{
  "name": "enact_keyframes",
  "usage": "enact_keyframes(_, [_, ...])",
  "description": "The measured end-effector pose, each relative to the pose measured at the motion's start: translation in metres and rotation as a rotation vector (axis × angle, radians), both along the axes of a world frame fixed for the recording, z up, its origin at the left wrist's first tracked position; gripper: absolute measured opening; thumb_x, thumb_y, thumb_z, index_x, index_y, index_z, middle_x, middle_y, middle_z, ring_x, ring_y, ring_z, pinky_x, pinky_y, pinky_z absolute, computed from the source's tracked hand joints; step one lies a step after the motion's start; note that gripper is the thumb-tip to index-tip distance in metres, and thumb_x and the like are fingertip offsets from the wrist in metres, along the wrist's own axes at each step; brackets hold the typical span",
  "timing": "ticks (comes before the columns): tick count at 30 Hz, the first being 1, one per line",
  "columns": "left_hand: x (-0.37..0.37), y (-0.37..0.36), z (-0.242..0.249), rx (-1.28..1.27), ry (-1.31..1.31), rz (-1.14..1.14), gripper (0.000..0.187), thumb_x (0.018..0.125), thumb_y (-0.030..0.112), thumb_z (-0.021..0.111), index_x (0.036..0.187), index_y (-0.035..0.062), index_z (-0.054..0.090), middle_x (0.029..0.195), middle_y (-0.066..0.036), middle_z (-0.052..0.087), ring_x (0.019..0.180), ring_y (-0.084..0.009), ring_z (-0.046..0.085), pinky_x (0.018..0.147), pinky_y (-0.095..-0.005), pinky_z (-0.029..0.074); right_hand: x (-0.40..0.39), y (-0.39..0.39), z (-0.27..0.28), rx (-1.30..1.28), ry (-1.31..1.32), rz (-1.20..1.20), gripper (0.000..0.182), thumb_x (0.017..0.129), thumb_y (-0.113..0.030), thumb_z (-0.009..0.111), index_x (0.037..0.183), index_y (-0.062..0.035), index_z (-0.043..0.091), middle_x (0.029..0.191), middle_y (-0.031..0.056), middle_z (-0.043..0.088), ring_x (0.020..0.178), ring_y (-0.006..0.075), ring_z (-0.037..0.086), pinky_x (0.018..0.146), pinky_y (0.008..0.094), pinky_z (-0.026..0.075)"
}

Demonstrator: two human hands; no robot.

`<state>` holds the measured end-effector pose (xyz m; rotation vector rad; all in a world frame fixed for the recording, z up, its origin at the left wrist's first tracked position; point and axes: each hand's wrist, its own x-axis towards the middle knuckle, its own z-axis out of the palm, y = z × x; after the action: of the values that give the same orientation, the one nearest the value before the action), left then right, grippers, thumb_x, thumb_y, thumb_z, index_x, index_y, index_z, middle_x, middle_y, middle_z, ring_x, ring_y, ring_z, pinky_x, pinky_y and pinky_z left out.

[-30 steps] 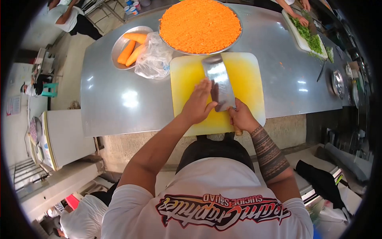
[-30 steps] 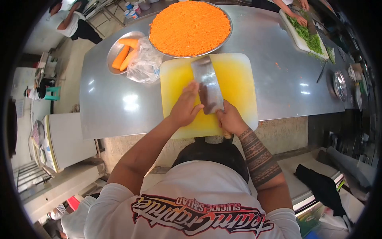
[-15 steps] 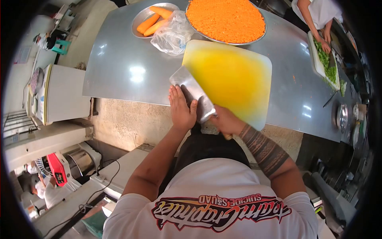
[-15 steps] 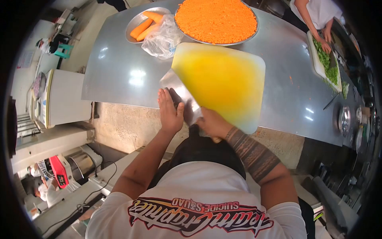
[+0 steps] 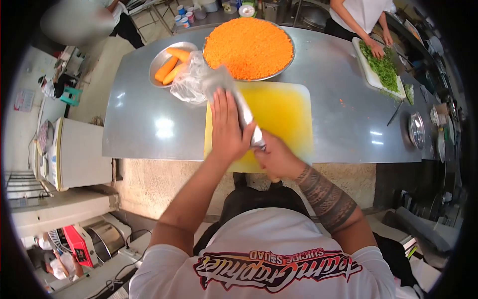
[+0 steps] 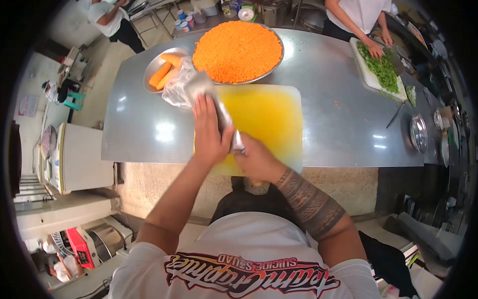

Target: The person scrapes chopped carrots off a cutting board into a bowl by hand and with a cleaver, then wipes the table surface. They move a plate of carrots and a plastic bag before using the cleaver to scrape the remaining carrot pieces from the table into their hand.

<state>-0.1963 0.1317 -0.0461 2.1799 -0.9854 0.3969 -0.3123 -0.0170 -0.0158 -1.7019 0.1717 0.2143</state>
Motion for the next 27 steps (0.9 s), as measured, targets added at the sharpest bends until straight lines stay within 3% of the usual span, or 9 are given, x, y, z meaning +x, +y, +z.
enact_keyframes(4, [0.116, -0.075, 0.091, -0.209, -0.307, -0.052, 0.082, 0.106, 0.036, 0.058, 0.162, -0.0130, 0.024, 0.169, -0.037, 0.023, 0.160, -0.0510, 0.018, 0.130, -0.0576, 0.014, -0.012, -0.052, 0.057, -0.069, -0.094, -0.107, 0.037, 0.102, -0.008, 0.059, 0.138, -0.0003, 0.053, 0.085, 0.0046, 0.063, 0.061, 0.0102, 0.057, 0.056, 0.0303, 0.052])
enact_keyframes(6, [0.176, -0.113, 0.087, -0.147, -0.201, -0.083, 0.071, 0.108, 0.036, 0.056, 0.159, -0.0089, 0.036, 0.162, -0.036, 0.038, 0.155, -0.0470, 0.034, 0.128, -0.0519, 0.024, -0.038, -0.075, 0.060, -0.036, -0.011, -0.203, 0.043, 0.103, -0.007, 0.058, 0.146, -0.0016, 0.051, 0.089, 0.0028, 0.063, 0.061, 0.0087, 0.056, 0.056, 0.0283, 0.052])
enact_keyframes(8, [0.208, -0.126, 0.095, -0.038, 0.209, -0.009, 0.061, 0.108, 0.036, 0.057, 0.152, -0.0051, 0.049, 0.153, -0.033, 0.051, 0.146, -0.0447, 0.047, 0.122, -0.0490, 0.034, -0.075, -0.089, 0.042, 0.003, 0.075, -0.333, 0.041, 0.103, -0.004, 0.056, 0.144, -0.0014, 0.051, 0.087, 0.0015, 0.061, 0.061, 0.0081, 0.055, 0.055, 0.0274, 0.052])
enact_keyframes(9, [0.217, -0.121, 0.092, 0.026, 0.421, 0.038, 0.057, 0.108, 0.037, 0.057, 0.149, -0.0033, 0.055, 0.148, -0.032, 0.058, 0.142, -0.0435, 0.053, 0.119, -0.0475, 0.039, -0.101, -0.087, 0.030, 0.031, 0.099, -0.412, 0.037, 0.103, -0.001, 0.055, 0.141, -0.0007, 0.053, 0.083, 0.0009, 0.059, 0.060, 0.0082, 0.055, 0.055, 0.0275, 0.052])
enact_keyframes(12, [0.221, -0.074, 0.066, -0.202, 0.027, 0.050, 0.040, 0.107, 0.030, 0.060, 0.133, 0.0005, 0.068, 0.130, -0.024, 0.071, 0.124, -0.0398, 0.065, 0.107, -0.0463, 0.050, -0.176, -0.074, -0.016, 0.112, 0.227, -0.665, 0.024, 0.102, -0.002, 0.057, 0.126, -0.0003, 0.057, 0.077, 0.0012, 0.056, 0.058, 0.0101, 0.056, 0.053, 0.0289, 0.052])
enact_keyframes(16, [0.171, 0.015, -0.027, -0.101, 0.095, -0.034, 0.023, 0.104, 0.015, 0.061, 0.118, -0.0001, 0.069, 0.106, -0.022, 0.069, 0.101, -0.0428, 0.064, 0.094, -0.0520, 0.051, -0.235, -0.036, -0.066, 0.066, 0.328, -0.836, 0.016, 0.102, -0.003, 0.058, 0.118, -0.0006, 0.056, 0.075, 0.0023, 0.056, 0.058, 0.0114, 0.056, 0.051, 0.0301, 0.051])
enact_keyframes(18, [0.155, 0.046, -0.065, 0.199, 0.139, -0.199, 0.028, 0.103, 0.014, 0.059, 0.124, -0.0031, 0.068, 0.121, -0.022, 0.068, 0.116, -0.0414, 0.062, 0.103, -0.0499, 0.050, -0.230, -0.021, -0.072, 0.067, 0.347, -0.873, 0.013, 0.102, -0.003, 0.058, 0.114, -0.0010, 0.056, 0.075, 0.0025, 0.056, 0.057, 0.0119, 0.057, 0.050, 0.0301, 0.052])
enact_keyframes(21, [0.158, 0.049, -0.098, 0.196, -0.067, -0.097, 0.035, 0.103, 0.009, 0.057, 0.132, -0.0071, 0.064, 0.138, -0.024, 0.063, 0.131, -0.0400, 0.056, 0.113, -0.0474, 0.046, -0.209, -0.009, -0.078, 0.001, 0.365, -0.851, 0.011, 0.103, -0.007, 0.058, 0.113, -0.0028, 0.054, 0.073, 0.0020, 0.055, 0.055, 0.0122, 0.057, 0.050, 0.0298, 0.051])
enact_keyframes(27, [0.173, 0.058, -0.116, 0.412, 0.167, -0.142, 0.041, 0.104, 0.008, 0.050, 0.140, -0.0104, 0.057, 0.149, -0.026, 0.055, 0.136, -0.0395, 0.054, 0.118, -0.0425, 0.044, -0.144, -0.031, -0.075, -0.100, 0.315, -0.753, 0.020, 0.102, -0.007, 0.058, 0.120, 0.0016, 0.058, 0.070, 0.0030, 0.057, 0.053, 0.0125, 0.059, 0.050, 0.0313, 0.051])
